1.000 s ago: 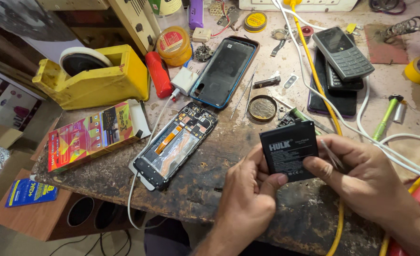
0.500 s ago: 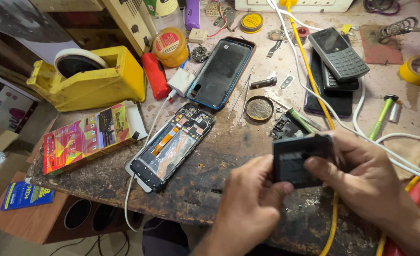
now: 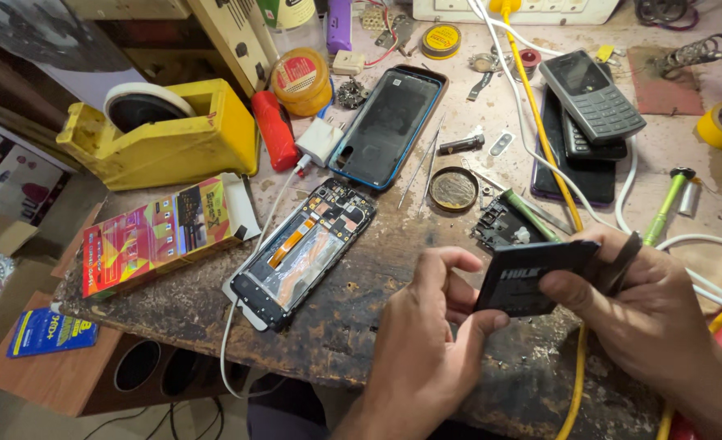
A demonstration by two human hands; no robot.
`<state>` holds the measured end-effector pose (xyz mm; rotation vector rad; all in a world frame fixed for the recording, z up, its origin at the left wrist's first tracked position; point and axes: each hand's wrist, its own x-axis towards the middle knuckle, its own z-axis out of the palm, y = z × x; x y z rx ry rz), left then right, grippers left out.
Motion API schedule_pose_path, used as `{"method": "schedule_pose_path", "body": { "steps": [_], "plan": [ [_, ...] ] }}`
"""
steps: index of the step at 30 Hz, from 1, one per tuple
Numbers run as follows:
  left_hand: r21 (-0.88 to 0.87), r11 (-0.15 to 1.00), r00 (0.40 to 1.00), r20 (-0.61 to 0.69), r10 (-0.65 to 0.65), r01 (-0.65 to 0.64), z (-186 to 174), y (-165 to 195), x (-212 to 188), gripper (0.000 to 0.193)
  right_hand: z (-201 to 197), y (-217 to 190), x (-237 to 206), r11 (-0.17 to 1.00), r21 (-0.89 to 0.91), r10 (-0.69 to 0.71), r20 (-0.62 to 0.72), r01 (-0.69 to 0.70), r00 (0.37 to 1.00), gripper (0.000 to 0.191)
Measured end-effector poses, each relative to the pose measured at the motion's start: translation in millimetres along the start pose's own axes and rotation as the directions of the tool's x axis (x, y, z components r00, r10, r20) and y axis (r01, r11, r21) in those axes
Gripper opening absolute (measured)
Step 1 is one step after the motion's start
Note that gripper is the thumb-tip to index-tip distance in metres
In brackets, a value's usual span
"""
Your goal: The person holds a smartphone connected to a charging cable and powers on its screen, then pries off the back cover and lifts out the old battery. They peel the adhesive backing from a new replacement battery, position it inside the phone body, and press the phone frame over it.
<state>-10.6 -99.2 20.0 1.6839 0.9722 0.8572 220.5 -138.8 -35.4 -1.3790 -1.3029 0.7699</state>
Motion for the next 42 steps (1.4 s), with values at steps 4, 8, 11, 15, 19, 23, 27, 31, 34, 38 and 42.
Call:
{"method": "schedule_pose_path", "body": {
  "steps": [4, 8, 11, 15, 19, 23, 27, 31, 34, 38, 42],
  "plan": [
    [0.210, 0.975, 0.990, -0.139, -0.038, 0.067, -31, 3, 4, 0.044, -3, -4, 5, 0.973, 0.094, 0.212, -0.027, -0.209, 0.977, 0.021],
    [0.476, 0.868, 0.891, -0.443, 0.100, 0.140, -102, -6, 4, 0.031, -3, 4, 11, 0.974, 0.190, 0.105, 0.099, -0.123, 0.989, 0.036],
    [0.686, 0.698, 0.882, -0.439, 0.172, 0.205, -133, -20, -9, 0.039, -1, 7, 10, 0.990, 0.097, 0.088, 0.169, -0.105, 0.982, 0.046],
    [0.792, 0.601, 0.926, -0.297, 0.231, 0.104, -137, -38, -13, 0.051, 12, -1, 17, 0.986, 0.002, 0.165, 0.227, -0.170, 0.960, 0.052],
    [0.825, 0.565, 0.940, -0.200, 0.276, 0.009, -134, -43, -4, 0.078, 25, -27, 29, 0.985, -0.080, 0.167, 0.253, -0.152, 0.953, 0.047],
    [0.825, 0.556, 0.978, -0.183, 0.100, 0.098, -137, -34, 8, 0.089, 34, -53, 36, 0.666, -0.726, 0.348, 0.100, -0.171, 0.932, 0.049],
    [0.892, 0.420, 0.978, -0.205, 0.047, 0.167, -132, -21, 19, 0.095, 40, -62, 40, 0.701, -0.696, 0.006, 0.226, 0.157, 0.974, 0.048],
    [0.859, 0.424, 0.958, -0.248, -0.146, 0.287, -128, -10, 27, 0.091, 40, -59, 38, 0.672, -0.701, -0.080, 0.252, 0.239, 0.964, 0.054],
    [0.760, 0.596, 0.965, -0.209, -0.157, 0.261, -132, -5, 28, 0.082, 39, -57, 33, 0.677, -0.636, -0.305, 0.215, 0.370, 0.928, 0.036],
    [0.539, 0.749, 0.911, -0.091, -0.403, 0.385, -138, -6, 26, 0.063, 38, -58, 29, 0.726, -0.568, -0.306, 0.238, 0.388, 0.922, 0.028],
    [-0.213, 0.888, 0.913, 0.112, -0.393, 0.408, -118, -16, 20, 0.063, 39, -61, 27, 0.756, -0.547, -0.222, 0.303, 0.359, 0.927, 0.029]
  ]
}}
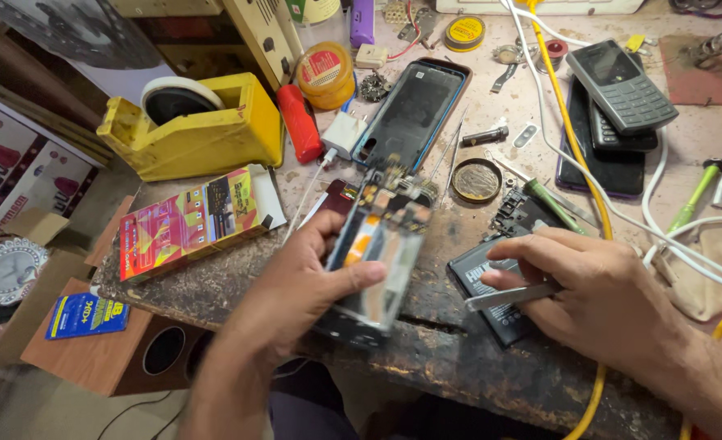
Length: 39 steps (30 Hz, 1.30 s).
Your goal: The person holds a smartphone connected to a charging cable and powers on its screen, then pries off the back cover and lifts out the old battery. They peel the adhesive backing from a new replacement battery, position it inside the phone body, and press the phone frame over it.
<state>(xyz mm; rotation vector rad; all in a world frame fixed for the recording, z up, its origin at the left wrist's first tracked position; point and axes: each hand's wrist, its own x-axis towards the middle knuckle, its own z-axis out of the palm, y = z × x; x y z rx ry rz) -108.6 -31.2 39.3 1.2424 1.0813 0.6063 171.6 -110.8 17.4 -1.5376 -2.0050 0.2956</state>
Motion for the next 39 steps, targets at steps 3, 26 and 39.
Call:
{"method": "schedule_pose_path", "body": {
  "steps": [3, 26, 39],
  "plan": [
    [-0.202, 0.977, 0.997, 0.019, 0.069, -0.064, 29, -17, 1, 0.065, -2, 1, -4, 0.993, 0.068, -0.093, -0.047, 0.096, 0.995, 0.027],
    [-0.788, 0.592, 0.872, 0.160, 0.462, -0.169, 105, -38, 10, 0.064, -1, -1, -9, 0.951, 0.309, 0.089, -0.201, -0.023, 0.975, 0.051],
    [-0.860, 0.501, 0.884, 0.152, 0.443, -0.103, 119, -50, 10, 0.097, -6, -12, -14, 0.933, 0.161, -0.289, -0.204, 0.323, 0.935, 0.031]
  ]
}}
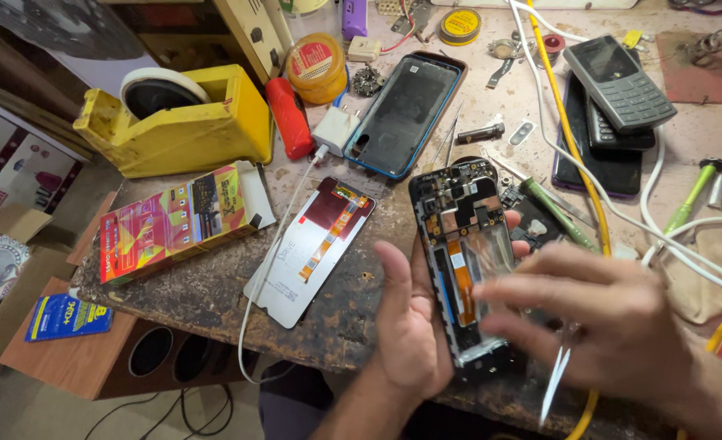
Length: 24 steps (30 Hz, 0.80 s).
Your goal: The person holds a smartphone connected to a charging cable and powers on its screen, then pries off the back cover and lifts out the old battery. They peel the adhesive backing from a new replacement battery, position it inside the phone body, and press the phone frame over it.
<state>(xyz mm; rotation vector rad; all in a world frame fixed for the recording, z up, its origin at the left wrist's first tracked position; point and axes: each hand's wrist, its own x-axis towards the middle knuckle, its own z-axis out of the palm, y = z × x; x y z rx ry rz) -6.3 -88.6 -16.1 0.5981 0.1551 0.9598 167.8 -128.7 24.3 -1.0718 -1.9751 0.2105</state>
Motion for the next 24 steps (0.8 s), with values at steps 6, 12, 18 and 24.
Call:
{"method": "schedule_pose_path", "body": {
  "steps": [6, 12, 18, 24],
  "plan": [
    [-0.011, 0.991, 0.990, -0.045, 0.134, -0.134, 8, -16, 12, 0.097, 1, -2, -5, 0.997, -0.024, -0.066, 0.050, 0.067, 0.997, 0.030],
    [0.122, 0.925, 0.930, -0.033, 0.367, -0.360, 15, -27, 19, 0.095, 1, -1, -7, 0.997, 0.014, 0.079, 0.032, -0.080, 0.996, 0.026],
    [0.349, 0.854, 0.914, 0.026, 0.404, -0.387, 11, -28, 15, 0.101, 0, 2, -8, 0.996, 0.056, 0.072, 0.036, -0.074, 0.997, 0.025],
    [0.447, 0.784, 0.890, 0.067, 0.451, -0.431, 12, -29, 12, 0.104, 1, 3, -7, 0.999, 0.028, 0.032, 0.025, -0.032, 0.999, 0.026]
  ]
}}
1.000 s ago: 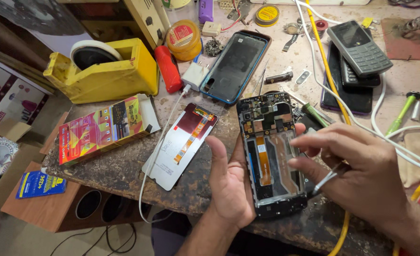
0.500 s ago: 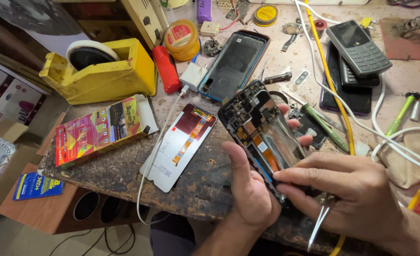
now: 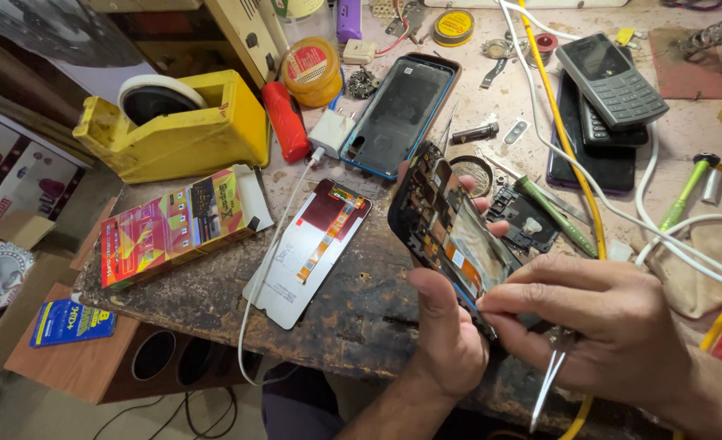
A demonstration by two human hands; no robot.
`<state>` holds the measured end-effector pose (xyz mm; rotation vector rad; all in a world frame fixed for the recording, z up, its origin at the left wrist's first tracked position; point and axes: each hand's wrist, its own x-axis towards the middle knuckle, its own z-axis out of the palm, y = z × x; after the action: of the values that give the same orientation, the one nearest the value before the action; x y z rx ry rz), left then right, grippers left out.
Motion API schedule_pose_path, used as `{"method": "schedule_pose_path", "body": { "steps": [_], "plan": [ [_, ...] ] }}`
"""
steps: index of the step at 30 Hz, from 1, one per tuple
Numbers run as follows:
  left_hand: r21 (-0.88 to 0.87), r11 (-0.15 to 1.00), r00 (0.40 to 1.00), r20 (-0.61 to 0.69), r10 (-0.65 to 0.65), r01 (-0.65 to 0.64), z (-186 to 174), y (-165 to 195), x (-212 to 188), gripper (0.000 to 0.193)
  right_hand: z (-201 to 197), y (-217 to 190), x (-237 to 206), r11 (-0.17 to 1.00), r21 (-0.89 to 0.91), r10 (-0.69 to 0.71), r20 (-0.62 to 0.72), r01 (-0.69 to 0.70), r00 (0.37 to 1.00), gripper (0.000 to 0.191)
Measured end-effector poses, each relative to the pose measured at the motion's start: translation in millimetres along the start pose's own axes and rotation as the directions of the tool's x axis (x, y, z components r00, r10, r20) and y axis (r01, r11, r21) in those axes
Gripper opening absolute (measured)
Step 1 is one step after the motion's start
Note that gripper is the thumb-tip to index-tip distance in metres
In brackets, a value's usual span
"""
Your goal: The person holds a smartphone connected to a charging cable and powers on its screen, then pries off the back cover and lifts out the old battery. They peel the adhesive backing from a new replacement battery, position it inside the phone body, and press the phone frame over it.
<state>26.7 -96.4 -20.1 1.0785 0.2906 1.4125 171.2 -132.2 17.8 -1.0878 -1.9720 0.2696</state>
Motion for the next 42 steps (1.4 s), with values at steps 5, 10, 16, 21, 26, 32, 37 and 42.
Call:
{"method": "schedule_pose_path", "body": {
  "steps": [5, 10, 16, 21, 26, 32, 37, 42],
  "plan": [
    [0.073, 0.997, 0.997, 0.071, 0.023, -0.028, 1, 4, -1, 0.107, 5, 0, -1, 0.999, -0.016, 0.035, 0.046, -0.034, 0.998, 0.021],
    [0.073, 0.997, 0.997, 0.070, -0.045, 0.039, -2, 4, -1, 0.103, 1, 1, -1, 0.977, 0.051, 0.208, -0.035, -0.206, 0.977, 0.016],
    [-0.058, 0.998, 1.000, 0.023, -0.015, 0.016, -4, 1, 3, 0.096, -10, 1, 8, 0.991, 0.076, 0.111, 0.024, -0.113, 0.994, 0.017],
    [0.014, 1.000, 1.000, 0.011, -0.017, 0.017, -4, 3, 3, 0.099, -6, 0, 6, 0.990, 0.111, 0.079, 0.063, -0.086, 0.995, 0.022],
    [0.063, 0.997, 0.999, 0.032, 0.033, -0.035, 1, 4, 3, 0.104, -3, 3, 2, 0.990, 0.063, 0.126, 0.040, -0.128, 0.991, 0.018],
    [0.044, 0.999, 1.000, -0.008, 0.015, -0.015, 2, 4, 3, 0.108, -4, 2, 2, 0.985, 0.085, 0.144, 0.068, -0.149, 0.987, 0.016],
    [0.087, 0.996, 0.999, 0.016, 0.035, -0.036, 2, 6, 3, 0.109, -5, 4, 4, 0.975, 0.128, 0.164, 0.129, -0.181, 0.978, 0.015],
    [0.140, 0.989, 0.998, 0.051, 0.031, -0.038, 2, 7, 0, 0.109, -2, 3, 2, 0.996, 0.021, 0.087, 0.111, -0.090, 0.990, 0.019]
  ]
}}
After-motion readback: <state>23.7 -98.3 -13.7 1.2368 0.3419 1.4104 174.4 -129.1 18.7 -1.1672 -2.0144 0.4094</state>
